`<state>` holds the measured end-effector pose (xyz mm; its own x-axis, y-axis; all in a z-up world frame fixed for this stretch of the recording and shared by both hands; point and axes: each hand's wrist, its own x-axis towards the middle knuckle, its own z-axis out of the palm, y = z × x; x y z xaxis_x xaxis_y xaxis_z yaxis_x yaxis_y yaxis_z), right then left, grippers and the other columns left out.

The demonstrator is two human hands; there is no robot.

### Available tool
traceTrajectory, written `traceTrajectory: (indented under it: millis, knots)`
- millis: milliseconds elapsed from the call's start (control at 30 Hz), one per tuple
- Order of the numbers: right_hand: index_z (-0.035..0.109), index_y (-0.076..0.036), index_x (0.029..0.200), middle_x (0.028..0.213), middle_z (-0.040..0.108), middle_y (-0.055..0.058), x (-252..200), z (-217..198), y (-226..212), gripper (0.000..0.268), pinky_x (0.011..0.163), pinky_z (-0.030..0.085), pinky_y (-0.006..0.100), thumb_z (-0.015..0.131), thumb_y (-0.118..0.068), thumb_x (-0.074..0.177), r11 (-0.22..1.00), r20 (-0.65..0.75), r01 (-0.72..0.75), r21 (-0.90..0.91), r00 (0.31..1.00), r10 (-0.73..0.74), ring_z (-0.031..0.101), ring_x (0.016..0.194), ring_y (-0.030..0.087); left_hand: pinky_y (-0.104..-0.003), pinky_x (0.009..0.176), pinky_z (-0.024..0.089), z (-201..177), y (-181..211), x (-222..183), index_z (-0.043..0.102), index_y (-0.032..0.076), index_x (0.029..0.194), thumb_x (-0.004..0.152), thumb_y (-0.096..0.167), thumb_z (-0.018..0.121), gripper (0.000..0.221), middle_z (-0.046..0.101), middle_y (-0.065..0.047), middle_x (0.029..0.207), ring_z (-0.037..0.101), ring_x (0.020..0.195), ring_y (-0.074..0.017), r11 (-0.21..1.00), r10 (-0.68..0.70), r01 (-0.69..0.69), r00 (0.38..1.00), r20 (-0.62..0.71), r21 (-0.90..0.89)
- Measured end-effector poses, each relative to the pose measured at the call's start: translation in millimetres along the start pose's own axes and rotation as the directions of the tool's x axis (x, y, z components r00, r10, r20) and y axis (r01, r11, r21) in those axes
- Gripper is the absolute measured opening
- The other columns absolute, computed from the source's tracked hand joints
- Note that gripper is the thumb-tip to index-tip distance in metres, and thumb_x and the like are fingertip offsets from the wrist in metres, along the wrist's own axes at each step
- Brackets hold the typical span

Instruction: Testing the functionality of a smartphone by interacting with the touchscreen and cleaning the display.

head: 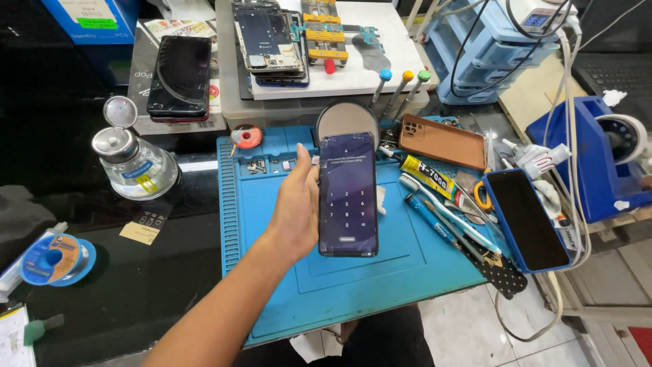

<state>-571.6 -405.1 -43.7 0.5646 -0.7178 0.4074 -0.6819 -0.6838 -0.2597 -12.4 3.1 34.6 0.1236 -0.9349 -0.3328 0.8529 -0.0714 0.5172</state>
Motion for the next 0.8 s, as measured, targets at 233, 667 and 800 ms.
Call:
traceTrajectory:
  millis: [233, 667, 800]
  knots:
    - [0.062, -0.003, 0.136, 0.105, 0.061, 0.019, 42.8, -20.0, 71.2, 0.033, 0.059, 0.033, 0.031, 0.050, -0.032, 0.125, 0.888, 0.235, -0.318, 0.331, 0.940, 0.249, 0.036, 0.066, 0.018, -0.052, 0.085, 0.060, -4.9, -1.4, 2.2, 0.057, 0.004, 0.129, 0.089, 0.075, 0.041, 0.083, 0.072, -0.019, 0.106, 0.072, 0.097, -0.0334, 0.989, 0.135, -0.130, 0.988, -0.078, 0.075]
    - [0.044, -0.026, 0.123, 0.105, 0.047, -0.007, 15.2, -28.7, 37.9, 0.012, 0.049, 0.019, 0.015, 0.048, -0.035, 0.117, 0.528, 0.380, -0.644, 0.554, 0.760, 0.527, 0.019, 0.053, -0.002, -0.051, 0.087, 0.059, 0.4, 3.4, -1.9, 0.055, 0.002, 0.132, 0.089, 0.073, 0.039, 0.085, 0.070, -0.020, 0.109, 0.070, 0.098, -0.0316, 0.987, 0.129, -0.117, 0.986, -0.102, 0.112]
    - [0.046, -0.026, 0.120, 0.092, 0.037, -0.010, -8.0, -31.2, 32.7, 0.012, 0.050, 0.017, 0.018, 0.049, -0.038, 0.117, 0.469, 0.380, -0.684, 0.559, 0.714, 0.588, 0.017, 0.054, 0.000, -0.051, 0.087, 0.059, 5.5, 2.6, -2.1, 0.056, 0.003, 0.133, 0.087, 0.074, 0.040, 0.086, 0.069, -0.018, 0.109, 0.069, 0.098, -0.0302, 0.985, 0.131, -0.119, 0.988, -0.087, 0.128]
